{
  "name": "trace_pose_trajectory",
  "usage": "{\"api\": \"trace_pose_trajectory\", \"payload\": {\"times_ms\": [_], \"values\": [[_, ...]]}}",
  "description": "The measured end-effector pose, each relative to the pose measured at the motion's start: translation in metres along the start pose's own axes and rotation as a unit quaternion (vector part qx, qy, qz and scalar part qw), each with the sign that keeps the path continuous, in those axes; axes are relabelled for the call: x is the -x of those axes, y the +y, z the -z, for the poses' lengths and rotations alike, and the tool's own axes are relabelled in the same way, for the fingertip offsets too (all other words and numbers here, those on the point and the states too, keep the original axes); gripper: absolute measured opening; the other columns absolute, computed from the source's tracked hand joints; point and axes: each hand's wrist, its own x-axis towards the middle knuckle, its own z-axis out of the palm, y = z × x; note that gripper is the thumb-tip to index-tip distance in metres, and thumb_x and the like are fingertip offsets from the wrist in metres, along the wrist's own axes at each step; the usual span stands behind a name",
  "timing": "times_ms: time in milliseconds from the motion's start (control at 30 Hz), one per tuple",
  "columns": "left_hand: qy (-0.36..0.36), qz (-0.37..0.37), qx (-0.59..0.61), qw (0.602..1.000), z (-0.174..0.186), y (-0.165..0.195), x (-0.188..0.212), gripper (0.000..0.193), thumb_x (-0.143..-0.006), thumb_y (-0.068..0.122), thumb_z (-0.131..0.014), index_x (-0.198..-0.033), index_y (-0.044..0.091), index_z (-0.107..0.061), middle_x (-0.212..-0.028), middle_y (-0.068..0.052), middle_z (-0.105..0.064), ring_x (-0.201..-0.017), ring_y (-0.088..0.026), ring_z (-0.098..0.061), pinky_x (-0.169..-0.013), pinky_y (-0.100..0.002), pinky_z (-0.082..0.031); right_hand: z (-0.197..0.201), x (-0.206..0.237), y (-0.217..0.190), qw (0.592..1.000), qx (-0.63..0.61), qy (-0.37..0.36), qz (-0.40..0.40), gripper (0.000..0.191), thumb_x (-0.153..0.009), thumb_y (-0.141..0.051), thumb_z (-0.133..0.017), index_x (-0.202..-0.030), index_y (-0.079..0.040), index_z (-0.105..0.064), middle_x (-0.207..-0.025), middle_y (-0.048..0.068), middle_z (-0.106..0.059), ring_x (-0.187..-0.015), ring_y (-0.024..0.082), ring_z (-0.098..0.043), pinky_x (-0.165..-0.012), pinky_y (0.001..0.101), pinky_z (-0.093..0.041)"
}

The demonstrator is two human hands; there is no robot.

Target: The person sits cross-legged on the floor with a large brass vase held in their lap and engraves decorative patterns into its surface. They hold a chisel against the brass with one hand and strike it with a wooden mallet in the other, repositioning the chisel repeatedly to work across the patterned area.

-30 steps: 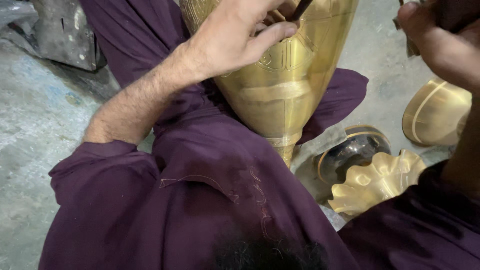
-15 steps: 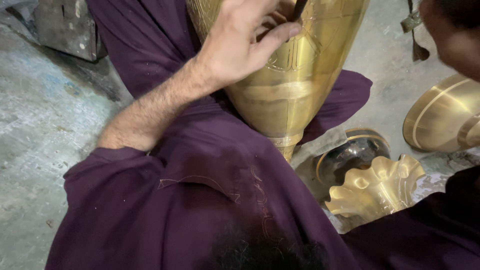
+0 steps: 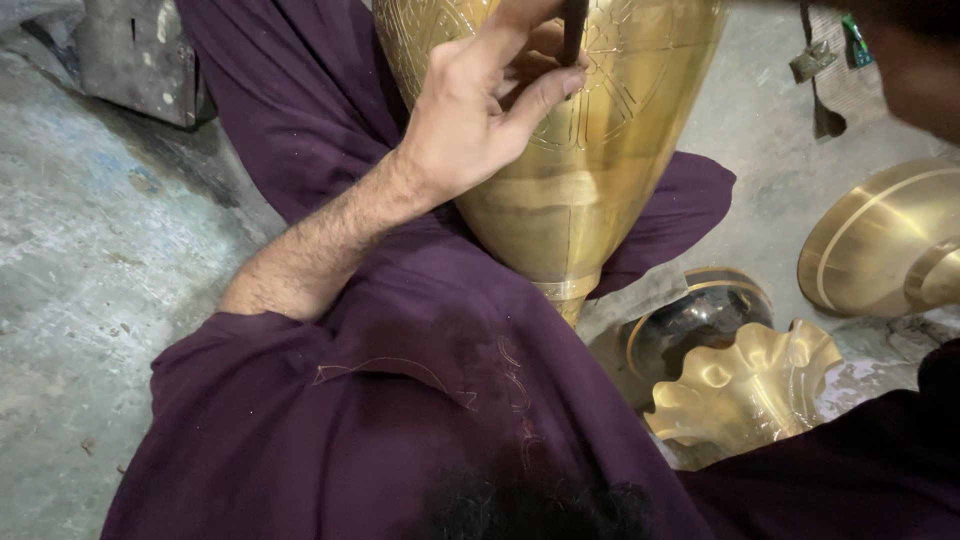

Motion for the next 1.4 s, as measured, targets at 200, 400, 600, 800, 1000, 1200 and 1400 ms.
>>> {"api": "trace_pose_trajectory", "payload": {"times_ms": [200,400,600,800,1000,1200,1400], "values": [[0.011,-0.014,-0.020,1.000,-0.004,-0.002,-0.001,0.044,-0.113,0.007,-0.075,-0.148,0.005,-0.048,-0.121,-0.012,-0.076,-0.109,-0.019,-0.080,-0.096,-0.031,-0.066,0.002,-0.008,0.001,1.000,0.015,-0.006,0.009,0.020,-0.113,-0.014,-0.064,-0.104,0.003,-0.067,-0.080,0.013,-0.067,-0.069,0.019,-0.066,-0.064,0.0343,-0.052],[0.022,-0.011,0.005,1.000,-0.006,-0.002,0.002,0.042,-0.113,0.005,-0.074,-0.144,0.003,-0.046,-0.118,-0.014,-0.075,-0.111,-0.021,-0.079,-0.098,-0.032,-0.065,0.005,-0.014,0.000,0.999,0.029,-0.021,0.015,0.019,-0.114,-0.013,-0.064,-0.105,0.004,-0.067,-0.079,0.013,-0.067,-0.069,0.019,-0.067,-0.063,0.0344,-0.052],[0.028,-0.003,0.015,1.000,-0.009,-0.002,0.005,0.041,-0.113,0.003,-0.075,-0.142,0.004,-0.047,-0.118,-0.012,-0.076,-0.112,-0.019,-0.079,-0.099,-0.031,-0.065,0.003,-0.020,0.001,0.999,0.038,-0.022,0.026,0.018,-0.114,-0.012,-0.064,-0.105,0.004,-0.068,-0.079,0.014,-0.067,-0.068,0.019,-0.067,-0.062,0.0345,-0.052],[0.042,0.013,0.020,0.999,-0.011,0.000,0.008,0.045,-0.112,0.004,-0.074,-0.147,0.004,-0.046,-0.116,-0.012,-0.076,-0.110,-0.019,-0.080,-0.098,-0.030,-0.070,0.002,-0.030,0.004,0.998,0.044,-0.038,0.030,0.018,-0.114,-0.011,-0.064,-0.106,0.004,-0.069,-0.078,0.014,-0.067,-0.067,0.020,-0.067,-0.061,0.0345,-0.052],[0.037,0.009,-0.014,0.999,-0.009,-0.002,0.005,0.045,-0.110,0.006,-0.076,-0.145,0.004,-0.048,-0.120,-0.012,-0.076,-0.112,-0.020,-0.080,-0.100,-0.032,-0.071,0.002,-0.032,0.005,0.997,0.047,-0.043,0.032,0.017,-0.114,-0.010,-0.064,-0.107,0.004,-0.070,-0.077,0.015,-0.067,-0.067,0.020,-0.067,-0.061,0.0346,-0.052],[-0.014,-0.015,-0.037,0.999,-0.003,-0.007,-0.002,0.044,-0.113,0.008,-0.075,-0.148,0.006,-0.048,-0.122,-0.012,-0.076,-0.108,-0.019,-0.081,-0.097,-0.032,-0.066,0.004,-0.031,0.005,0.998,0.045,-0.040,0.035,0.017,-0.114,-0.009,-0.064,-0.107,0.004,-0.070,-0.077,0.015,-0.067,-0.066,0.021,-0.067,-0.060,0.0346,-0.052],[-0.044,-0.038,-0.048,0.997,0.003,-0.007,-0.009,0.049,-0.112,0.009,-0.076,-0.148,0.004,-0.043,-0.125,-0.013,-0.075,-0.111,-0.021,-0.081,-0.093,-0.031,-0.070,0.012,-0.026,-0.008,0.991,0.118,-0.060,0.004,0.012,-0.110,-0.006,-0.066,-0.106,0.004,-0.071,-0.073,0.017,-0.067,-0.062,0.024,-0.067,-0.056,0.0374,-0.051]]}}
